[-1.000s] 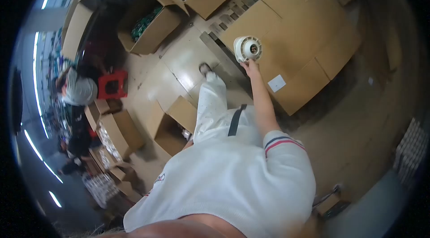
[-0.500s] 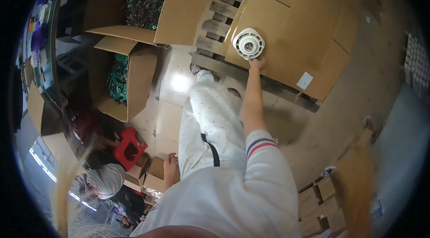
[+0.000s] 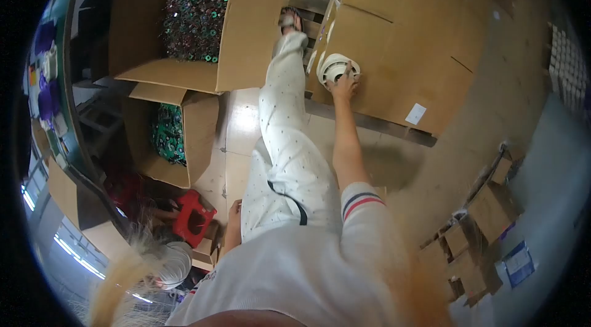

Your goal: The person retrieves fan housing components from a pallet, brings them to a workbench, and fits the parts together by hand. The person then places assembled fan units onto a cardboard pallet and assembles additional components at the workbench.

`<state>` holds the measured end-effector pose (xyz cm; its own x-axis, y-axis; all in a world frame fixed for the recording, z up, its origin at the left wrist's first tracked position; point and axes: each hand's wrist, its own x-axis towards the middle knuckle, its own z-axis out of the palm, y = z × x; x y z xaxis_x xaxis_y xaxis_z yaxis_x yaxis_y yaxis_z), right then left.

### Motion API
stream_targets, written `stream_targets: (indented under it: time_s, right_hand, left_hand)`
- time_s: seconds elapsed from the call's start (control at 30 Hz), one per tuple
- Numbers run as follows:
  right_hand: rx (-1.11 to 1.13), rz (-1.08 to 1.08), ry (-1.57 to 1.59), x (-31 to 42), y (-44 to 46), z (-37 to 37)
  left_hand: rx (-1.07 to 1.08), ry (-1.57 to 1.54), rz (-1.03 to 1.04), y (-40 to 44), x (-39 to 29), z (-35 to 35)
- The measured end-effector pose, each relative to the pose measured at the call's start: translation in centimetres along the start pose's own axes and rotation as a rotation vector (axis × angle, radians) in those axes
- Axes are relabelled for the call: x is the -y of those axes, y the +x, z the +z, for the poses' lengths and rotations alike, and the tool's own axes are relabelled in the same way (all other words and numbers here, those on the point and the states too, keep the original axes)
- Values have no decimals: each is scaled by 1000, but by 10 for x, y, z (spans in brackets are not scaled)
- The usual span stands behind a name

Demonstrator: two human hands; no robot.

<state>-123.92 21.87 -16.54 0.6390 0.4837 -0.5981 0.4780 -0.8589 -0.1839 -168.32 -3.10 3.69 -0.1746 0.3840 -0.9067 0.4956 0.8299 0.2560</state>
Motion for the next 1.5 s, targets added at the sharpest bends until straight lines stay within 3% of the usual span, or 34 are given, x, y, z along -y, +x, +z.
stream_targets:
  time_s: [0.07,0.23,0.27,0.33,0.37,0.5,0.57,0.63,0.67,0.7,0.77,0.8,0.87,0.9,0.93,1.03,1.1,1.13,1.17,1.23,1.33,1.43,1.5]
  right_hand:
    - [32,27,-27,5,2,-5]
    - [150,148,-219,31,2,-31]
    - [360,177,-117,11,12,-28]
    - [395,204,-50,29,9,-62]
    - [221,206,-95,57,-2,-99]
    - [215,255,-126,124,17,-193]
    - [167,77,20,122,55,-197]
    - [180,95,26,168,66,-241]
    - [130,-16,108,195,65,-264]
    - [81,-131,185,216,60,-283]
    - [43,-291,271,245,60,-303]
    - [28,-444,353,264,67,-304]
    - [114,-531,474,288,79,-306]
    - [243,-451,455,324,54,-340]
    - [224,-567,443,322,66,-330]
    - [453,-515,604,377,22,-367]
    - [455,-592,347,386,52,-351]
    - [486,-547,345,389,77,-334]
    - [627,-562,380,415,80,-347]
    - [611,-567,368,501,55,-385]
    - [782,-726,254,647,81,-399]
    - [705,-911,118,801,144,-361]
    - [289,-1306,-123,881,196,-317]
  left_hand:
    - [21,-19,10,23,-19,-9]
    - [32,290,175,58,-174,-43]
    - [61,191,120,59,-204,-52]
    - [57,56,134,62,-263,-70]
    - [44,40,172,66,-297,-75]
    - [-18,-118,162,38,-398,-104]
    - [-59,-224,32,24,-423,-113]
    - [-43,-220,-25,2,-447,-118]
    - [-24,-206,-98,-8,-455,-122]
    - [-24,-214,-83,3,-430,-125]
    - [-79,-50,210,60,-365,-118]
    - [-31,-45,203,35,-408,-131]
    - [-33,-166,174,60,-429,-134]
    - [15,-241,116,74,-437,-136]
    - [-31,-179,207,93,-449,-139]
    - [-90,-260,321,111,-527,-166]
    - [34,-478,171,169,-554,-180]
    - [120,-358,102,152,-599,-210]
    - [94,-406,118,166,-626,-228]
    - [251,-97,207,203,-678,-267]
    - [188,-104,325,285,-772,-324]
    - [115,-243,451,371,-853,-380]
    - [68,-352,507,385,-897,-416]
